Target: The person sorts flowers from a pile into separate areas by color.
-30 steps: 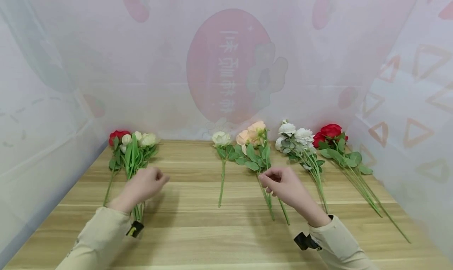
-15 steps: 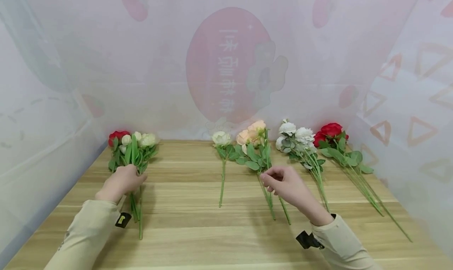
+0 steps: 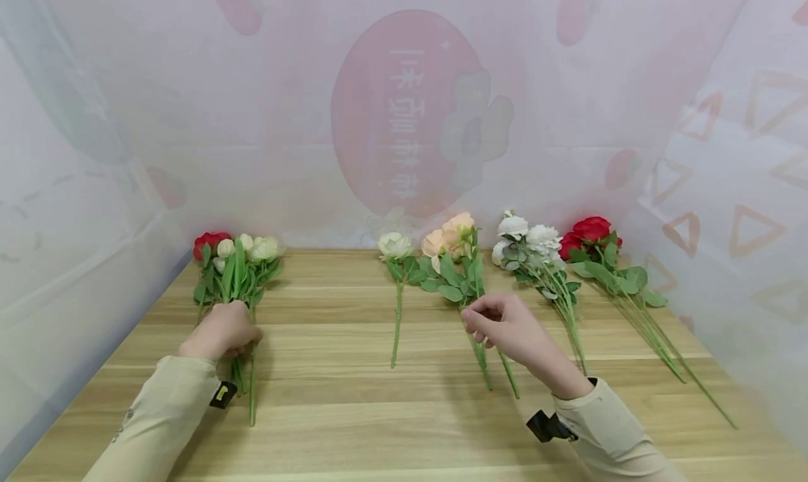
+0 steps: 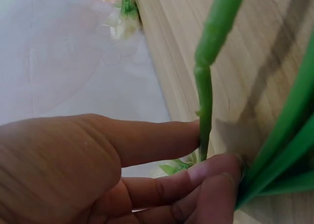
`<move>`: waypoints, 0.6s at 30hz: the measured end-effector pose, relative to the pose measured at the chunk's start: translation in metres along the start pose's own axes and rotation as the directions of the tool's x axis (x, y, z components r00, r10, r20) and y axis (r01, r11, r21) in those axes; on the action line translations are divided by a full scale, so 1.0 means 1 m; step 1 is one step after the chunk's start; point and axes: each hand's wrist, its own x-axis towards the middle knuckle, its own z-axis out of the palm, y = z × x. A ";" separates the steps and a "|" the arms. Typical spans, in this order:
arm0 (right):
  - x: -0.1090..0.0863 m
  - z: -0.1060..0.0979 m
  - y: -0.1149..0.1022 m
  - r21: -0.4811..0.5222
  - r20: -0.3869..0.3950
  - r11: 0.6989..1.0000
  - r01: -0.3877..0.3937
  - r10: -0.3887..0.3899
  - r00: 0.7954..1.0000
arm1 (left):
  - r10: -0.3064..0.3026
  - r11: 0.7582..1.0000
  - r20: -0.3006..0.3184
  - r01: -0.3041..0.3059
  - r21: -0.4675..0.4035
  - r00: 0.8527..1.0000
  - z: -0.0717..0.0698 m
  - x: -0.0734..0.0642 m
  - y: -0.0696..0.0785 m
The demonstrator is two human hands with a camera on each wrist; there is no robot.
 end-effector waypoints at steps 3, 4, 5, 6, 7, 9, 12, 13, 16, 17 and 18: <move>0.001 0.001 0.001 0.004 0.005 1.000 0.004 -0.004 1.000 | 0.007 1.000 0.001 -0.007 -0.001 1.000 0.000 0.000 -0.001; 0.001 0.002 0.002 0.005 0.008 1.000 0.006 -0.006 1.000 | 0.006 1.000 0.005 -0.006 -0.007 1.000 0.001 0.000 -0.001; 0.001 0.002 0.002 0.006 0.009 1.000 0.005 -0.005 1.000 | 0.005 1.000 0.006 -0.005 -0.011 1.000 0.001 0.000 -0.001; 0.000 0.002 0.002 0.006 0.012 1.000 0.006 -0.006 1.000 | 0.000 1.000 0.006 0.000 -0.014 1.000 0.001 0.000 -0.001; 0.000 0.003 0.002 0.007 0.016 1.000 0.006 -0.006 1.000 | -0.004 1.000 0.004 0.004 -0.019 1.000 0.001 0.000 -0.001; -0.001 0.003 0.002 0.009 0.021 1.000 0.003 -0.003 1.000 | -0.010 1.000 0.003 0.010 -0.028 1.000 0.001 -0.001 0.000; -0.001 0.004 0.001 0.013 0.021 1.000 -0.002 0.002 1.000 | -0.015 0.999 0.001 0.015 -0.029 1.000 0.000 -0.002 0.003; -0.001 0.004 0.001 0.014 0.020 1.000 -0.003 0.003 1.000 | -0.017 0.999 0.002 0.017 -0.030 1.000 0.000 -0.002 0.004; -0.001 0.005 0.001 0.017 0.020 1.000 -0.004 0.003 1.000 | -0.022 0.999 0.004 0.022 -0.042 1.000 -0.001 -0.002 0.005; -0.001 0.005 0.001 0.017 0.021 1.000 -0.003 0.003 1.000 | -0.022 0.999 0.004 0.023 -0.049 1.000 -0.002 -0.002 0.006; -0.001 0.006 0.001 0.017 0.023 1.000 -0.001 0.001 1.000 | -0.021 0.998 0.002 0.022 -0.052 1.000 -0.002 -0.002 0.006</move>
